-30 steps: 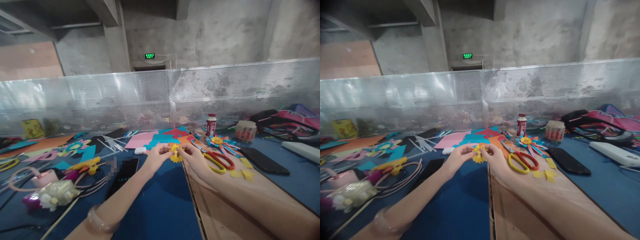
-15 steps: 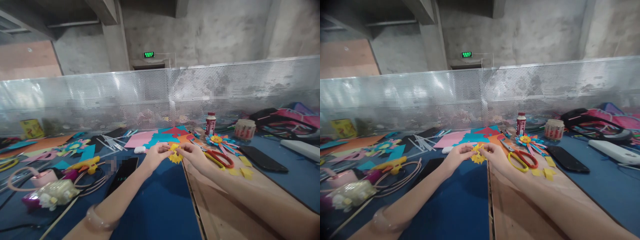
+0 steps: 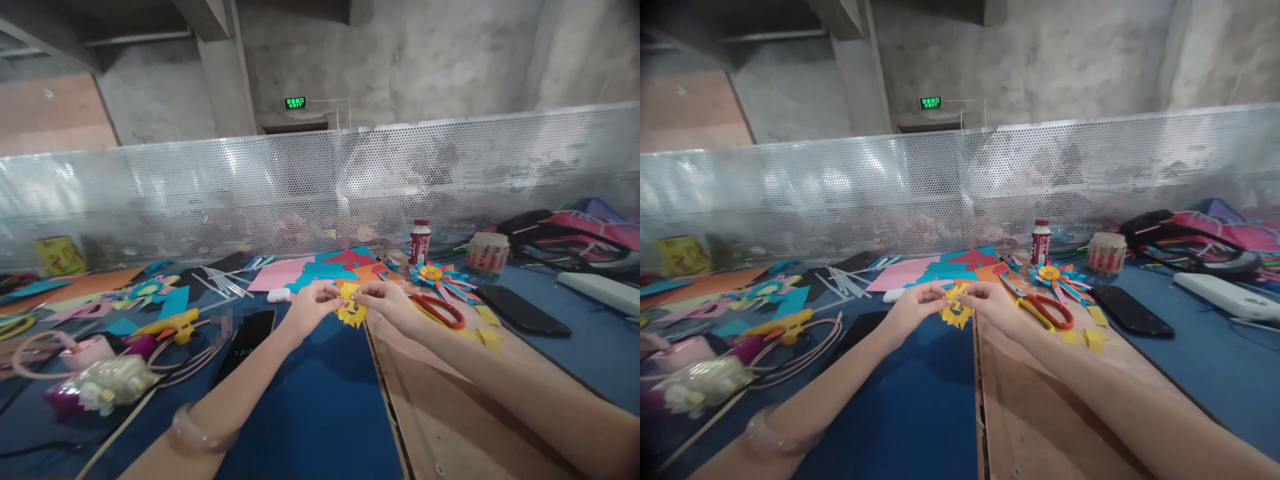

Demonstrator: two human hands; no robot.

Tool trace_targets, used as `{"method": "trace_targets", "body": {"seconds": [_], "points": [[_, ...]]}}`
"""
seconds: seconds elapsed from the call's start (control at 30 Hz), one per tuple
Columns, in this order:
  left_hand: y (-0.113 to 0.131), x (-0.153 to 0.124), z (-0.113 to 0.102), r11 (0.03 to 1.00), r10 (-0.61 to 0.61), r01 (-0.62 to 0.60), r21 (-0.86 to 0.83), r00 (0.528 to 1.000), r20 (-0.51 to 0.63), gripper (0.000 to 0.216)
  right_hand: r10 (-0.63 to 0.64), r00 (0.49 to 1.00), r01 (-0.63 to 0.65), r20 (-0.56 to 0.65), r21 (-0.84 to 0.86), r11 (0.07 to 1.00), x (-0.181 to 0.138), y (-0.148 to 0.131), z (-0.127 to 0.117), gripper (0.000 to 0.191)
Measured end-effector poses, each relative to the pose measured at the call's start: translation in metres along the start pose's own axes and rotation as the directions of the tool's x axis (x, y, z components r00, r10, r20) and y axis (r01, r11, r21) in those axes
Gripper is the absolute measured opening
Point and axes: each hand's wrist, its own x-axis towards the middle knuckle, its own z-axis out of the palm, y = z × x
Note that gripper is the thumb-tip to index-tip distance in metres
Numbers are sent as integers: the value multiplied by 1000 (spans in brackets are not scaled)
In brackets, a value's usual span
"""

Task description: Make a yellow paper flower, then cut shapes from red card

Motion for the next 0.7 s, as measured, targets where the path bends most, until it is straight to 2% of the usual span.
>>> {"method": "trace_targets", "body": {"seconds": [0.2,0.43,0.7], "points": [[-1,0,0,998,-3,2,56,1000,20,20,29,999,-29,26,-3,1000,0,1,-2,27],[-3,0,-1,996,-6,1,93,998,60,20,47,999,-47,2,-50,998,1,5,-1,28],[0,0,1,999,4,-4,35,1000,12,21,61,998,-61,11,35,998,1,8,2,33]]}}
